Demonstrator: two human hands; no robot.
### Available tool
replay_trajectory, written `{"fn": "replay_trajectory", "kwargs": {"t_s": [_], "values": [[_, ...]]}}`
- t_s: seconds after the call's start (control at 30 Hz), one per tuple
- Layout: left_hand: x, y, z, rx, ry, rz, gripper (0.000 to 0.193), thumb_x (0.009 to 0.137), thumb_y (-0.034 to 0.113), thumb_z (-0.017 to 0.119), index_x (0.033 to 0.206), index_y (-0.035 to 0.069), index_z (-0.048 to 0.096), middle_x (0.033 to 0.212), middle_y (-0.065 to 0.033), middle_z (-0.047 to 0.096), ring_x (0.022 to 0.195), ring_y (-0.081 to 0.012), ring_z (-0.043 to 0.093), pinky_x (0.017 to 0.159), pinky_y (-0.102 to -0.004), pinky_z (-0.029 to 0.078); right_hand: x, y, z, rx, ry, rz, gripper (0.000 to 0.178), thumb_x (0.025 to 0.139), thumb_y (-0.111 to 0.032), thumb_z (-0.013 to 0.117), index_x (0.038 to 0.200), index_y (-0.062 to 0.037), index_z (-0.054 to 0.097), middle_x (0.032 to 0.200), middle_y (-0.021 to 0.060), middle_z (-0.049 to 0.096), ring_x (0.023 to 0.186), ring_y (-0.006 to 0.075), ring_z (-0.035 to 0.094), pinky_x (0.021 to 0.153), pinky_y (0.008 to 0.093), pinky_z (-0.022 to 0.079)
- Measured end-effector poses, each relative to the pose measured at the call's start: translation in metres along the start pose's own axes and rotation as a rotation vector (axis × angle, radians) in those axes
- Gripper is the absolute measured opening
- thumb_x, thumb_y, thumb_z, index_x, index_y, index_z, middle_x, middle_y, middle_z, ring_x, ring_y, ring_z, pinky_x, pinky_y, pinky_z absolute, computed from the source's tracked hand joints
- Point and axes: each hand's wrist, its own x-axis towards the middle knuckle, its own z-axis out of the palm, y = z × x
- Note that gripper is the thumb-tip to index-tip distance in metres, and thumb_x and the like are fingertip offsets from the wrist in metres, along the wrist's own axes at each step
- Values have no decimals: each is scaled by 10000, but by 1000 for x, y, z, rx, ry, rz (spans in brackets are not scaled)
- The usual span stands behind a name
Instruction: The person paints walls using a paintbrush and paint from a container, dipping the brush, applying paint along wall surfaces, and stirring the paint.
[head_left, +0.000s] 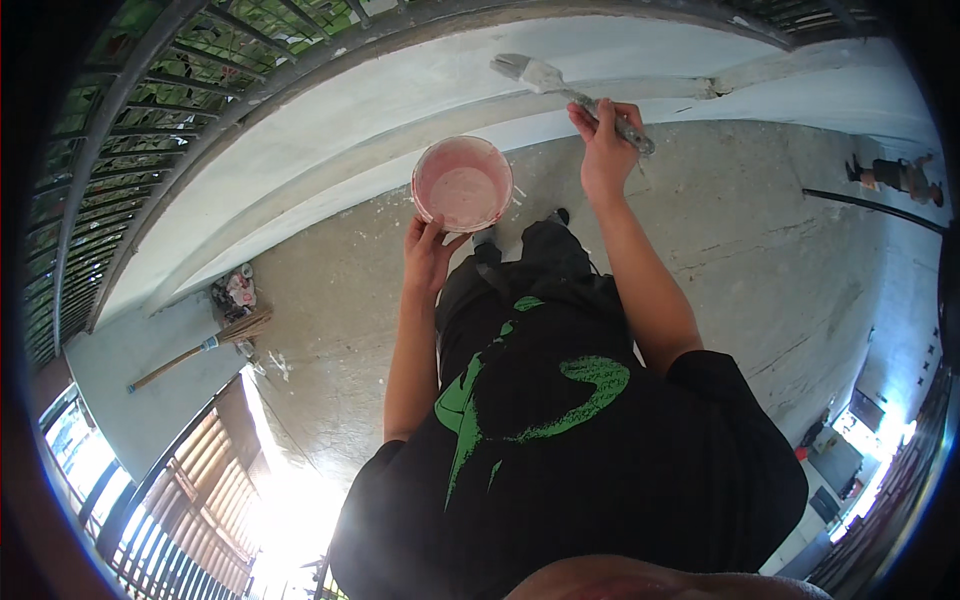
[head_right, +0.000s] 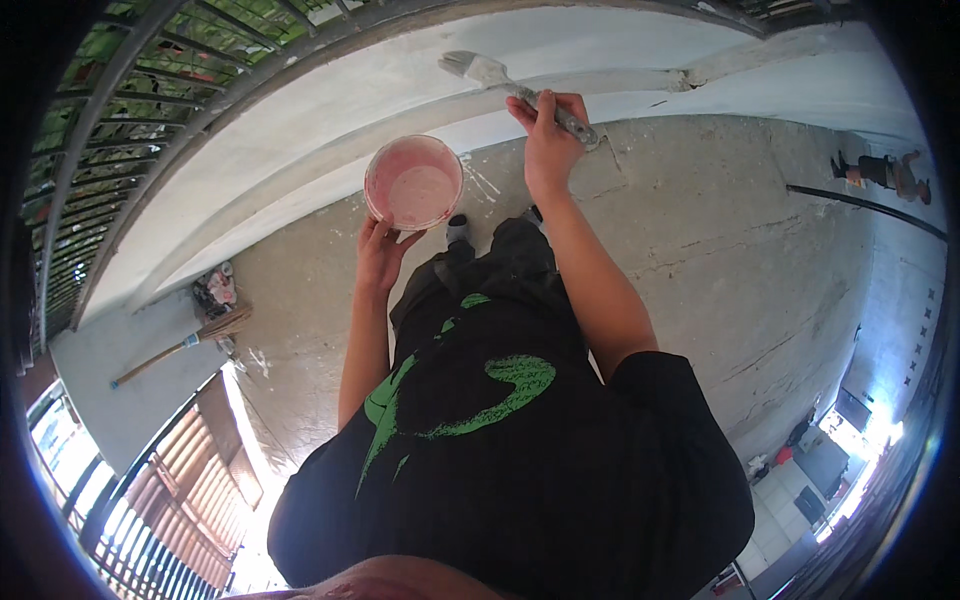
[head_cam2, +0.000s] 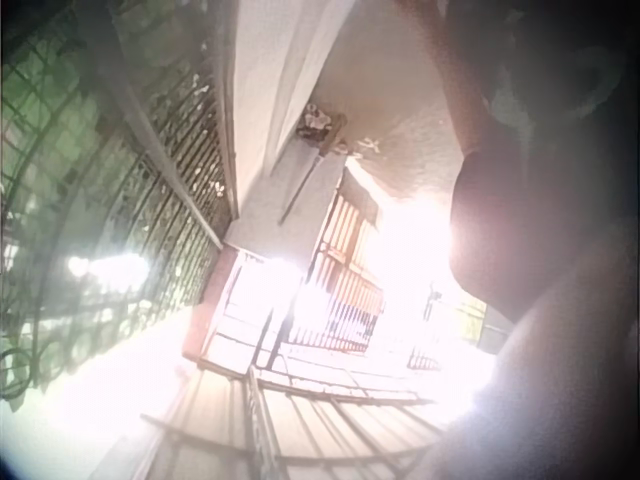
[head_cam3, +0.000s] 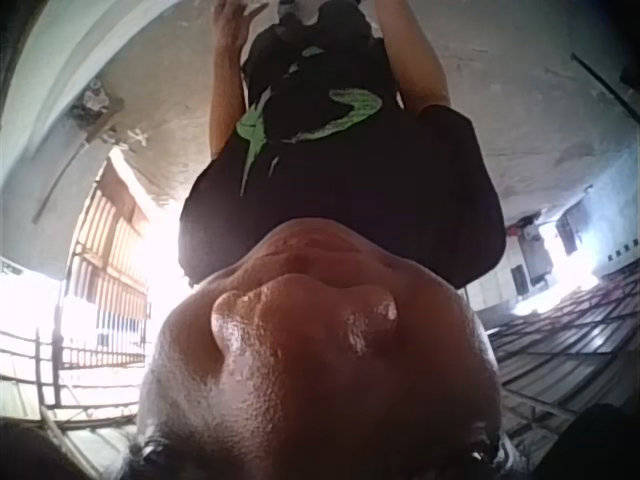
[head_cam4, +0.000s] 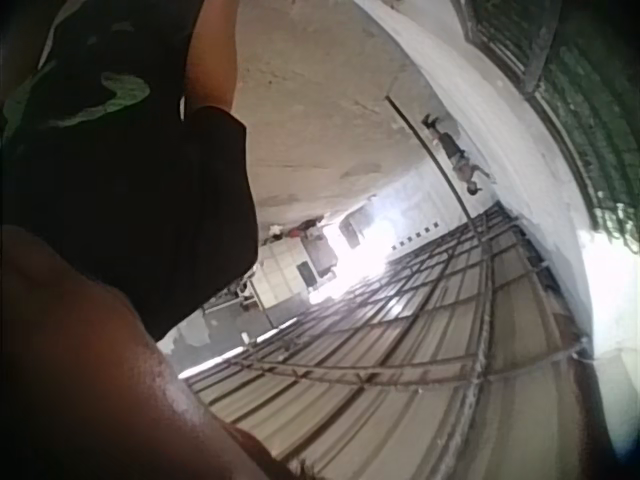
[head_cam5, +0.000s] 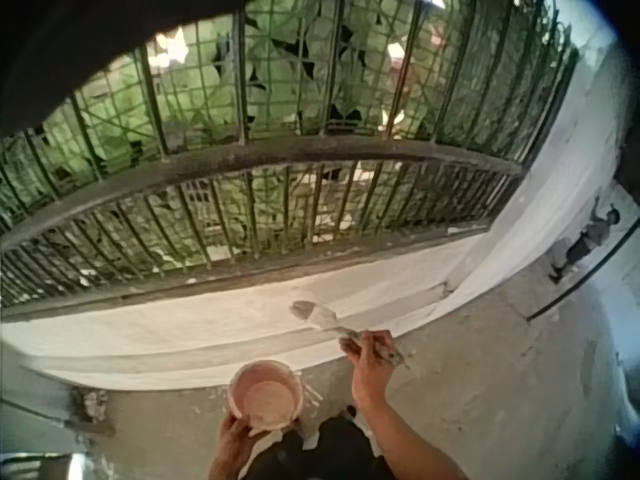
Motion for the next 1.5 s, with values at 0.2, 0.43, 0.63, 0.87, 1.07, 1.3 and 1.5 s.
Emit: {"fn": "replay_trajectory", "kwargs": {"t_s": [0.2,0.43,0.63,0.87,1.07,1.3,1.5], "values": [[4,-5,-6,27,-30,-35,261,1026,151,639,1255,75,541,1304,-97,603,1259,-267,582,1072,-670,508,12,-4,35,220,106,75,153,1009,-46,607,1035,-42,456,972,175,647,881,330,751,827,371,659],[2,-2,1,37,-26,-53,267,1023,143,637,1254,58,532,1303,-107,602,1258,-274,584,1068,-678,509,-30,-7,19,102,87,5,152,1023,-56,588,1032,-10,444,971,161,627,875,312,746,821,358,653],[5,-4,3,82,-33,-63,276,1022,124,621,1268,52,519,1293,-120,609,1259,-293,586,1072,-688,502,-13,18,34,101,59,-44,130,1036,-53,565,1006,1,450,960,149,616,851,299,747,823,364,653],[0,1,10,51,-46,-63,294,1018,123,622,1282,48,517,1301,-121,611,1234,-285,598,1075,-693,499,-25,-26,61,259,66,-93,138,1029,-61,573,1039,-10,445,974,148,619,868,293,740,865,385,639],[4,-1,10,56,-29,-54,304,1019,122,617,1294,41,517,1292,-127,614,1229,-286,603,1073,-693,501,-33,-7,29,127,92,-21,131,1030,-57,569,1042,-13,446,972,144,614,870,289,741,841,378,642],[6,0,14,71,-37,-49,283,1022,126,615,1275,33,528,1303,-143,613,1248,-310,596,1068,-693,504,-9,1,67,200,96,-115,108,1031,-30,554,1007,2,453,967,148,613,817,292,748,812,371,663],[5,2,19,23,-59,-45,236,1015,129,656,1204,61,531,1272,-126,619,1232,-278,609,1023,-680,538,-40,2,32,115,117,-46,111,1030,-31,551,1011,3,448,948,154,624,814,294,747,786,360,663]]}}
